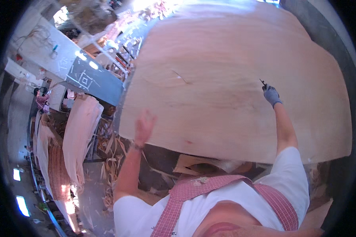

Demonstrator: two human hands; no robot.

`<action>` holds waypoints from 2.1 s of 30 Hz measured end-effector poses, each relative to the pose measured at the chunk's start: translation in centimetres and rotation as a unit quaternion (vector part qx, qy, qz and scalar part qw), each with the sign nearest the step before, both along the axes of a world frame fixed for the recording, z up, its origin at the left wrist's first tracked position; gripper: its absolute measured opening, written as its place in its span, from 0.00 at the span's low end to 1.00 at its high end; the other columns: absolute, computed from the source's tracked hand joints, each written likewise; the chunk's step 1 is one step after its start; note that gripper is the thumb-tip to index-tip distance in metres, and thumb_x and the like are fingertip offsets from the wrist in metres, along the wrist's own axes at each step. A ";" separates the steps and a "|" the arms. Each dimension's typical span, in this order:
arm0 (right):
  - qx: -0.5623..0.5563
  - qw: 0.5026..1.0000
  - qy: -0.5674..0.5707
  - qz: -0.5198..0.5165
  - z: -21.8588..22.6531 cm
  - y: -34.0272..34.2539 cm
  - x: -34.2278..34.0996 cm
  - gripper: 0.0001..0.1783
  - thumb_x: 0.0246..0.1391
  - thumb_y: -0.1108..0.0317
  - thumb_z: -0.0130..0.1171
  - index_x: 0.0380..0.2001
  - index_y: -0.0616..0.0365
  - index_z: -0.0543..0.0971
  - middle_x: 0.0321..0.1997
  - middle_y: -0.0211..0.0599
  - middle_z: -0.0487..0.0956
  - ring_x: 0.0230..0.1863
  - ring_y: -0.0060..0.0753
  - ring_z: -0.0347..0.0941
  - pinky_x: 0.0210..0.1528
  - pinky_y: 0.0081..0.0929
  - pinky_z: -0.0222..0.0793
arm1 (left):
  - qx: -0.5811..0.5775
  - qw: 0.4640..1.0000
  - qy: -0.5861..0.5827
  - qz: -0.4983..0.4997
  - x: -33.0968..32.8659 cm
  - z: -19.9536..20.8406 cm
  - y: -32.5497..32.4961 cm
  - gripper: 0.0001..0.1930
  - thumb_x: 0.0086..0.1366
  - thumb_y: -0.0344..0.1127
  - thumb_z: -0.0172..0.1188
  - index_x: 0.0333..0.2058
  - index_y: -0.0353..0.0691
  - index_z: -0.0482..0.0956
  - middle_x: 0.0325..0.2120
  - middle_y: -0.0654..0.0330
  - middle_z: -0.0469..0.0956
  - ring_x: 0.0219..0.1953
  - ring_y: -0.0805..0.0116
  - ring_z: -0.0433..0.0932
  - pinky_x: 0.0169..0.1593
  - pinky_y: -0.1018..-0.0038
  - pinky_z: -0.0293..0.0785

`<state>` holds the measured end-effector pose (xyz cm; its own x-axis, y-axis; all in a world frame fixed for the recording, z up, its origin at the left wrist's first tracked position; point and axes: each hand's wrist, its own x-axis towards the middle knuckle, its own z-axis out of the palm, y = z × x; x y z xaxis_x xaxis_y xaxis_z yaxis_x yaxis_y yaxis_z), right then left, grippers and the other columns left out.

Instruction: The person applies adhesive tape to cracks in large wood veneer sheets and lifts them to organize a stack on a metal table.

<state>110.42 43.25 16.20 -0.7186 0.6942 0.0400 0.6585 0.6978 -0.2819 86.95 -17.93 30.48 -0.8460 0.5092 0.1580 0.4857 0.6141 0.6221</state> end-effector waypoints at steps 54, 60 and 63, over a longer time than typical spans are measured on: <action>-0.379 0.849 0.362 0.070 21.3 -78.9 -58.3 0.41 0.50 0.78 0.65 0.67 0.53 0.62 0.43 0.31 0.78 0.34 0.14 0.70 0.34 0.19 0.71 | 0.024 0.704 -0.498 -0.505 -55.1 9.6 -22.6 0.10 0.62 0.37 0.65 0.35 0.37 0.81 0.27 0.65 0.81 0.27 0.79 0.79 0.31 0.82 0.78; -0.287 0.866 0.396 0.108 15.1 -78.8 -66.7 0.43 0.51 0.77 0.64 0.68 0.63 0.57 0.61 0.37 0.70 0.51 0.23 0.68 0.53 0.23 0.69 | -0.158 0.685 -0.481 -0.524 -64.7 4.4 -21.2 0.10 0.62 0.38 0.65 0.33 0.37 0.81 0.26 0.65 0.80 0.27 0.77 0.79 0.31 0.81 0.78; -0.444 0.786 0.416 0.111 13.2 -78.4 -71.6 0.44 0.54 0.73 0.64 0.70 0.54 0.54 0.57 0.32 0.73 0.45 0.18 0.70 0.41 0.21 0.72 | -0.193 0.675 -0.463 -0.540 -69.8 2.9 -20.4 0.10 0.61 0.39 0.66 0.33 0.37 0.81 0.26 0.66 0.80 0.28 0.77 0.79 0.32 0.80 0.77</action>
